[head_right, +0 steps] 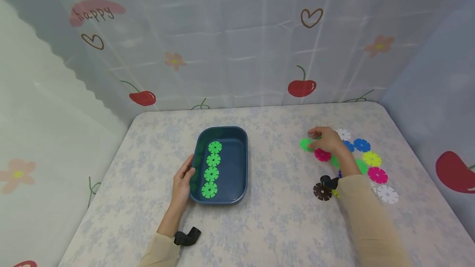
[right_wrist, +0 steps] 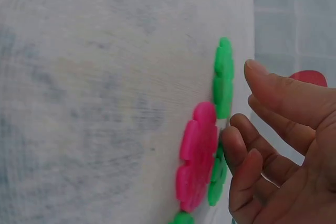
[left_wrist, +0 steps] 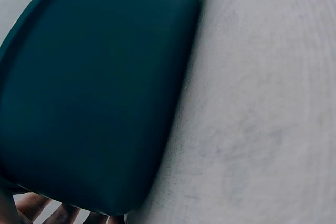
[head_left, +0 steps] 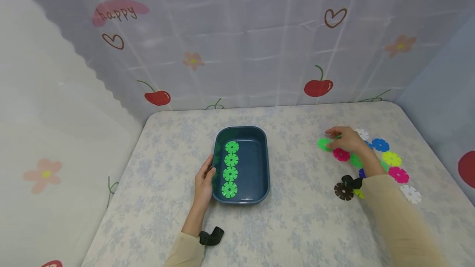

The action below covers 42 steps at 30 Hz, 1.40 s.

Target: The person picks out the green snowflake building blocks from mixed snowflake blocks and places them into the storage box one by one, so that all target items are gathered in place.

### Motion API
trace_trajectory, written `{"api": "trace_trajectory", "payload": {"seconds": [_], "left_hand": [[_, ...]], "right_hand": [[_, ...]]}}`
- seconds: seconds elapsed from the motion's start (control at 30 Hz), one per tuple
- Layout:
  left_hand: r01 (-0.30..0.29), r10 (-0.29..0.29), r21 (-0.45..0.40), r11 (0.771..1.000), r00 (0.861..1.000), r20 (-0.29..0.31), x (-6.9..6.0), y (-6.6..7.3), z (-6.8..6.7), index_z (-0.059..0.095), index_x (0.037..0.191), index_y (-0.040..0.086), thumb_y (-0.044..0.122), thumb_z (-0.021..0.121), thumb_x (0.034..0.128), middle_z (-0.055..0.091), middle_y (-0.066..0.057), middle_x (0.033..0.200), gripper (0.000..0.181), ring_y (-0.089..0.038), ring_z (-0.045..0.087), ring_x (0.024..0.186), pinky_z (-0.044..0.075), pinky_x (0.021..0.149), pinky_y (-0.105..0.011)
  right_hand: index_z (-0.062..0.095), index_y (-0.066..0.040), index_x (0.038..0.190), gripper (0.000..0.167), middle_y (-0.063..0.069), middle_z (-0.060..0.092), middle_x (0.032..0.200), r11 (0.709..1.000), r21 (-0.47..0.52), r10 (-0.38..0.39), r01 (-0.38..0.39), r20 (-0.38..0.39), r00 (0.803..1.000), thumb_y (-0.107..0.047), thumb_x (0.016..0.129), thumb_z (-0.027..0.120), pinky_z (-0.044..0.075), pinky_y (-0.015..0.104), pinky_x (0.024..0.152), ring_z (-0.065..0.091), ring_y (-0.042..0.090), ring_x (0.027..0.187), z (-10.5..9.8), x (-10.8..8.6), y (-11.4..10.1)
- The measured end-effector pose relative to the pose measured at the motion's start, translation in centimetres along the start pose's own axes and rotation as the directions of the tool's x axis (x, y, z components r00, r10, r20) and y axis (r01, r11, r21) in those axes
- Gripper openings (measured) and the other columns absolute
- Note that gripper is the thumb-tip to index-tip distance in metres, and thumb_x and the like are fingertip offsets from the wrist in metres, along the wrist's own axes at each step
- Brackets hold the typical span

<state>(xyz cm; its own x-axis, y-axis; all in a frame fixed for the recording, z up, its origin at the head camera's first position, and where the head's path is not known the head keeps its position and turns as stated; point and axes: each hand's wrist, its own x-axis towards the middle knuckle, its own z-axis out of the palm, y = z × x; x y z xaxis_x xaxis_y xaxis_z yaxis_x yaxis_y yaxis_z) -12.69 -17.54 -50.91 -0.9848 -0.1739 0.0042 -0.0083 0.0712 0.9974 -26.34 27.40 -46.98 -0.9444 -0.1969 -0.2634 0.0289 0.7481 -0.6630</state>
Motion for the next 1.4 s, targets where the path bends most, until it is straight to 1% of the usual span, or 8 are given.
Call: {"api": "trace_trajectory", "payload": {"seconds": [0.23,0.43,0.6,0.7,0.83,1.07,1.27,1.4], "left_hand": [[-0.001,0.001,-0.001,1.000,1.000,-0.005,0.0,-0.1,0.1,0.041,0.150,0.013,0.010,0.043,0.1036,0.036,-0.005,0.157,0.046,-0.026,0.035,0.143,0.034,0.097,-0.006],[-0.003,0.003,-0.002,1.000,1.000,-0.004,-0.1,0.0,0.1,0.041,0.150,0.013,0.009,0.043,0.1035,0.036,-0.005,0.157,0.047,-0.026,0.035,0.143,0.034,0.098,-0.006],[-0.005,0.005,0.002,1.000,1.000,-0.005,-0.1,0.1,0.1,0.041,0.150,0.013,0.010,0.043,0.1036,0.036,-0.005,0.157,0.047,-0.026,0.035,0.144,0.034,0.098,-0.007],[-0.004,0.004,0.006,1.000,1.000,-0.006,-0.1,0.0,0.1,0.041,0.150,0.013,0.009,0.043,0.1036,0.036,-0.004,0.157,0.047,-0.026,0.034,0.144,0.033,0.098,-0.007],[-0.003,0.004,0.004,1.000,1.000,-0.002,-0.1,0.0,0.1,0.041,0.150,0.013,0.010,0.043,0.1037,0.035,-0.005,0.157,0.047,-0.026,0.034,0.144,0.033,0.098,-0.007],[-0.006,0.006,-0.001,1.000,1.000,-0.004,-0.1,-0.1,0.1,0.041,0.150,0.013,0.010,0.043,0.1037,0.036,-0.005,0.157,0.047,-0.027,0.034,0.144,0.034,0.098,-0.006],[-0.007,0.007,0.000,1.000,1.000,-0.002,-0.1,0.0,0.1,0.040,0.150,0.013,0.011,0.043,0.1039,0.036,-0.005,0.157,0.047,-0.026,0.034,0.144,0.034,0.098,-0.006],[-0.011,0.011,-0.007,1.000,1.000,0.002,-0.1,0.1,0.1,0.040,0.151,0.012,0.011,0.043,0.1041,0.035,-0.005,0.158,0.047,-0.027,0.034,0.144,0.034,0.098,-0.006]], "right_hand": [[0.055,0.007,0.130,0.052,0.032,0.051,0.128,0.998,-0.065,-0.015,0.014,-0.009,1.000,-0.015,0.086,0.072,0.046,0.055,0.092,0.049,0.046,0.113,0.8,0.3,0.0],[0.059,0.006,0.121,0.043,0.029,0.053,0.120,0.998,-0.062,-0.029,0.029,-0.007,1.000,-0.013,0.085,0.073,0.049,0.051,0.085,0.049,0.042,0.107,0.9,0.4,0.2],[0.058,0.004,0.113,0.037,0.026,0.055,0.115,0.996,-0.066,-0.055,0.054,-0.019,0.998,-0.010,0.083,0.074,0.048,0.050,0.085,0.051,0.042,0.106,0.9,0.5,0.0],[0.058,0.002,0.110,0.032,0.025,0.057,0.109,0.995,-0.075,-0.064,0.061,-0.032,0.997,-0.009,0.084,0.074,0.051,0.045,0.078,0.054,0.039,0.100,0.7,0.4,0.0],[0.060,0.005,0.114,0.030,0.024,0.058,0.105,0.999,-0.015,-0.036,0.035,-0.042,0.998,-0.006,0.087,0.069,0.052,0.036,0.069,0.058,0.031,0.088,0.2,0.1,-0.1],[0.050,0.011,0.131,0.041,0.020,0.051,0.107,0.987,0.153,0.050,-0.047,-0.018,0.999,-0.010,0.096,0.059,0.054,0.026,0.071,0.056,0.025,0.088,-0.5,0.0,-0.4],[0.048,0.008,0.133,0.044,0.015,0.055,0.107,0.972,0.231,0.041,-0.045,0.023,0.999,-0.017,0.098,0.058,0.055,0.026,0.074,0.062,0.018,0.088,-0.6,0.0,-1.7],[0.050,0.006,0.131,0.043,0.009,0.061,0.102,0.972,0.234,0.013,-0.018,0.024,1.000,-0.020,0.098,0.059,0.053,0.029,0.072,0.064,0.013,0.084,-0.4,-0.1,-3.3]]}}
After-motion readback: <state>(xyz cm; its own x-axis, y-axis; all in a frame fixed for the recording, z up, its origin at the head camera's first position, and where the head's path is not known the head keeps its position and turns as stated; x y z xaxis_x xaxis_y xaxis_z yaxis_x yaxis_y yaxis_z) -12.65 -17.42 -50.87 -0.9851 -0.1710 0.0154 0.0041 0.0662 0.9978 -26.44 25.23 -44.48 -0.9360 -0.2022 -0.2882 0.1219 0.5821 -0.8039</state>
